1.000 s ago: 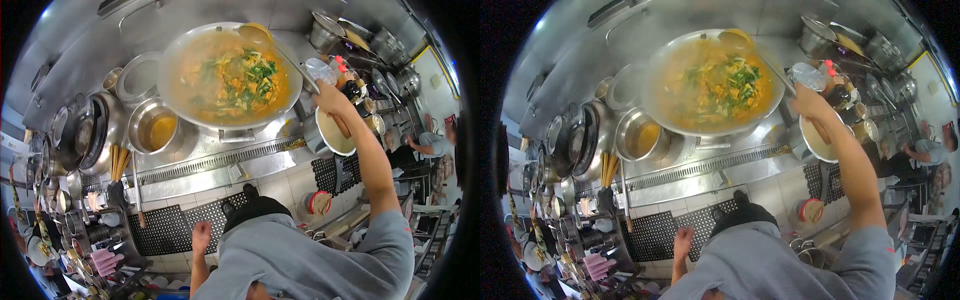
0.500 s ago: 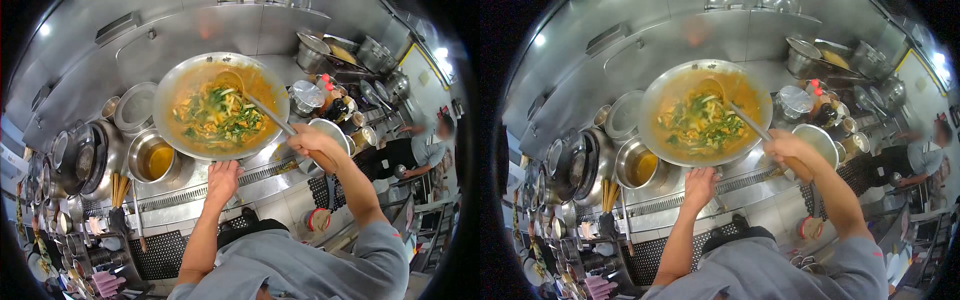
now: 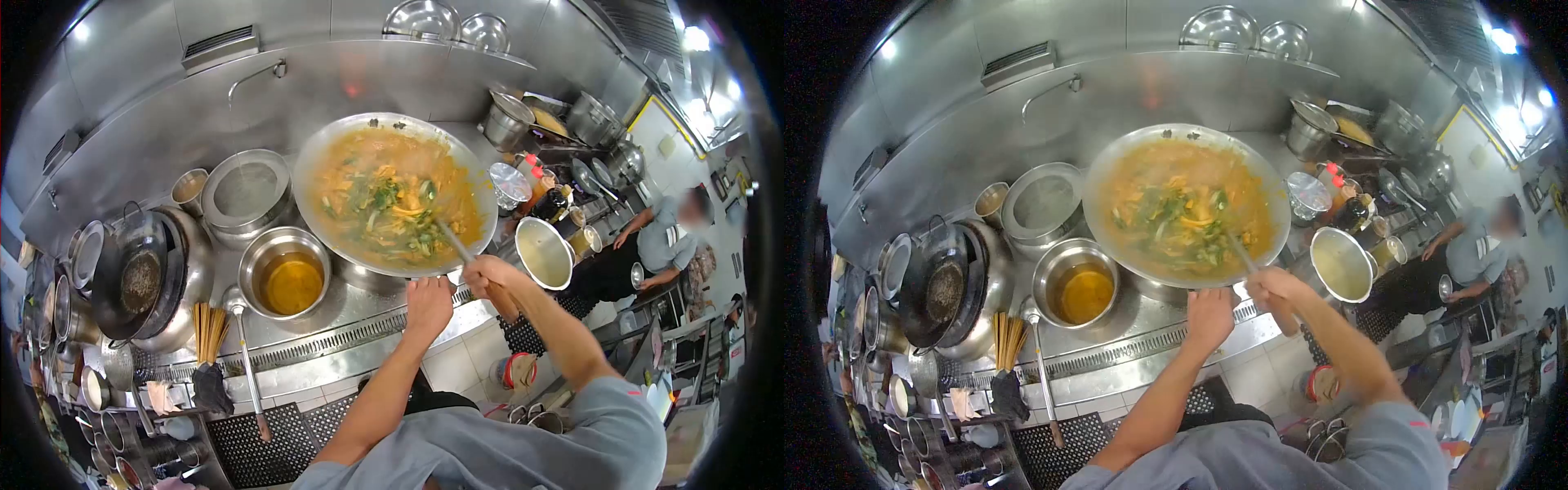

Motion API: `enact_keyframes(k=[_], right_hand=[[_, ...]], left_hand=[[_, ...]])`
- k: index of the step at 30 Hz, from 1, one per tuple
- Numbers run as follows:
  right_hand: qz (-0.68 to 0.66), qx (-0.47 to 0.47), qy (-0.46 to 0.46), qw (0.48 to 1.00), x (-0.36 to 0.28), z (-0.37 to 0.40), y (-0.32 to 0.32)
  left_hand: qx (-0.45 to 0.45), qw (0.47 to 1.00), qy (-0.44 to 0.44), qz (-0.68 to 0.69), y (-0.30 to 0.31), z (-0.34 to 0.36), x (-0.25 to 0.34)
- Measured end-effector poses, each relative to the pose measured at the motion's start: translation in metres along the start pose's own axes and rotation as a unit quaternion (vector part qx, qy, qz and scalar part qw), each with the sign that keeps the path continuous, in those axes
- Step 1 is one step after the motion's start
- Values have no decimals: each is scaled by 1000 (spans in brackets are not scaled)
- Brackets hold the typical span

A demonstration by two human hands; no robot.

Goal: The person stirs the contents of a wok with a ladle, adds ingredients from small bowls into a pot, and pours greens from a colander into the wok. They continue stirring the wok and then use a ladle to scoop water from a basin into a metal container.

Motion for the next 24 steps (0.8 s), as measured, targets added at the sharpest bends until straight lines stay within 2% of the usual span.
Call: enact_keyframes(k=[2, 3, 5, 8, 11, 14, 16, 19, 22, 24], right_hand=[[-201, -10, -24, 979, -13, 9, -35], [-240, 7, 16, 971, -19, 28, -55], [-248, -19, 17, 968, -22, 44, -53], [-186, -21, 72, 980, -36, 69, -52], [-26, 30, 104, 994, -67, 95, -67], [94, 58, 131, 985, -84, 86, -58], [186, 71, 131, 971, -99, 79, -60], [411, 46, 165, 895, -107, 34, -50], [645, 46, 279, 709, -84, -32, -30], [667, 59, 225, 708, -62, -19, -13]], left_hand=[[-18, 1000, 1, -13, 5, -2, 4], [-12, 1000, -6, -7, 7, -2, 4], [-5, 1000, -20, 5, 9, -2, 3], [-24, 1000, -15, 7, 8, -2, 2], [5, 1000, -25, 11, 5, -1, 1], [27, 999, -31, 10, 4, 0, 0], [9, 1000, -18, 12, 5, 1, 0], [-23, 1000, 0, -3, 2, 0, 0], [-21, 999, 16, -23, 2, 0, 2], [-13, 1000, 20, -18, -2, -1, -1]])
Point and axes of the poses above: each hand's wrist, its own z-axis away from the middle knuckle, its own y-axis out of the back of the hand, x = y × z, the point moved 1 cm from there along -z, towards the middle knuckle, and after that the axes turned 11 degrees about y, right-handed, at the moved point
